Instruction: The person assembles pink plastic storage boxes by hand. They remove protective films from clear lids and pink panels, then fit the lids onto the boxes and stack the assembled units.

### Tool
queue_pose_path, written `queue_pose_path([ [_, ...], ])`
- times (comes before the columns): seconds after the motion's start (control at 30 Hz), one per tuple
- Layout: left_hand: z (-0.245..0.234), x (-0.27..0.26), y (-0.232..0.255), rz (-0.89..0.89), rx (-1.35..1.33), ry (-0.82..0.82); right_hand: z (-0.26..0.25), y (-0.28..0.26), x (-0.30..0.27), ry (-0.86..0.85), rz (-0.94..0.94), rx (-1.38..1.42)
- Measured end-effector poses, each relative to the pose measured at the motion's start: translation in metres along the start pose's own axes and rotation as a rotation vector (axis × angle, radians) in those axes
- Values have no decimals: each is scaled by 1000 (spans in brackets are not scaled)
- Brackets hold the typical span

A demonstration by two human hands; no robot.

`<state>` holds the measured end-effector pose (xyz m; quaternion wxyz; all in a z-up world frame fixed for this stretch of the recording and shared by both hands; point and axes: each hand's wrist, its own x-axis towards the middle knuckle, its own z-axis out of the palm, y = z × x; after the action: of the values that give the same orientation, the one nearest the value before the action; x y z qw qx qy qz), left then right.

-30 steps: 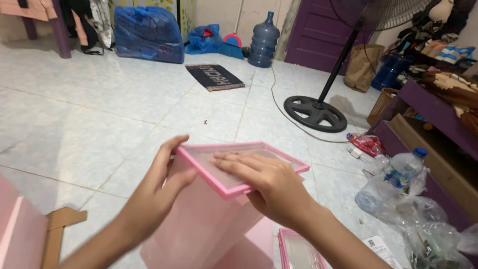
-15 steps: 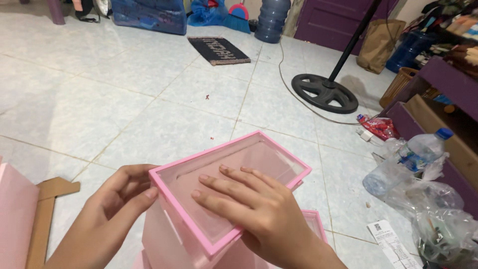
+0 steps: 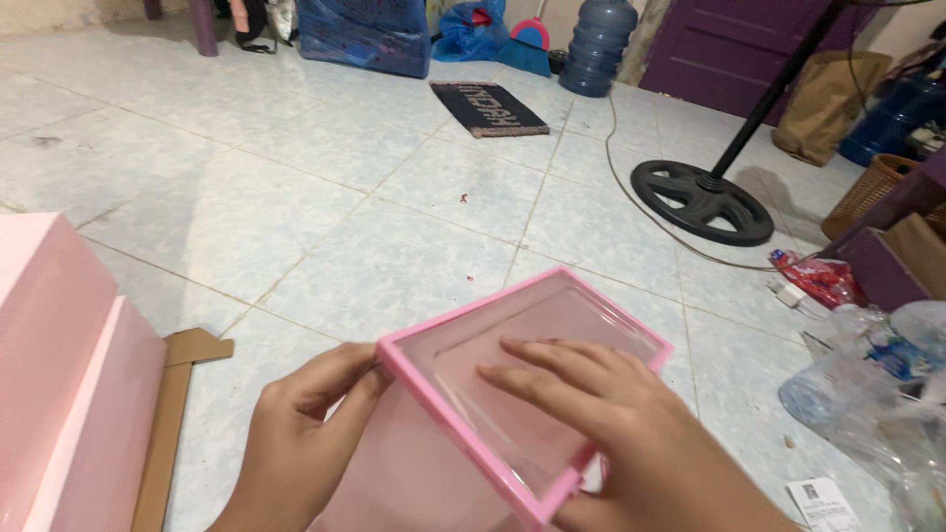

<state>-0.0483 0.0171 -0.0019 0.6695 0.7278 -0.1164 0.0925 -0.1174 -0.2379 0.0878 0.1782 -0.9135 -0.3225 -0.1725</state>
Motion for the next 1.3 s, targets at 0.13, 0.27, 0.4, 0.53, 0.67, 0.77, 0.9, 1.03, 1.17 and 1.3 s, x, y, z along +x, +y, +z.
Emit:
queue_pose_path([
  [0.13, -2, 2, 26, 265, -5, 49, 1, 1, -5, 8, 101, 183],
  [0.27, -12, 7, 38, 275, 88, -74, 9, 7, -9, -335, 381, -148],
  [0.4, -20, 6, 34, 276, 250, -58, -5, 15, -19, -497, 354, -83],
  [0.53, -19, 4, 25, 252, 182, -92, -12, 10, -15, -228, 145, 101],
  [0.67, -7, -1, 23, 366, 181, -321, -11, -10, -2, -177, 178, 435],
  [0.77, 4, -16, 27, 483, 227, -347, 19, -26, 8, -3, 246, 449],
  [0.9, 12, -20, 38, 615, 296, -271, 47, -26, 8, 167, 324, 498],
  [1.03, 11, -22, 47, 646, 351, -240, 50, -23, 1, 302, 285, 638],
  [1.17, 13, -22, 52, 605, 336, -224, 53, -22, 0, 377, 296, 714],
  [1.3, 15, -23, 49, 636, 357, -203, 55, -16, -4, 440, 553, 834],
])
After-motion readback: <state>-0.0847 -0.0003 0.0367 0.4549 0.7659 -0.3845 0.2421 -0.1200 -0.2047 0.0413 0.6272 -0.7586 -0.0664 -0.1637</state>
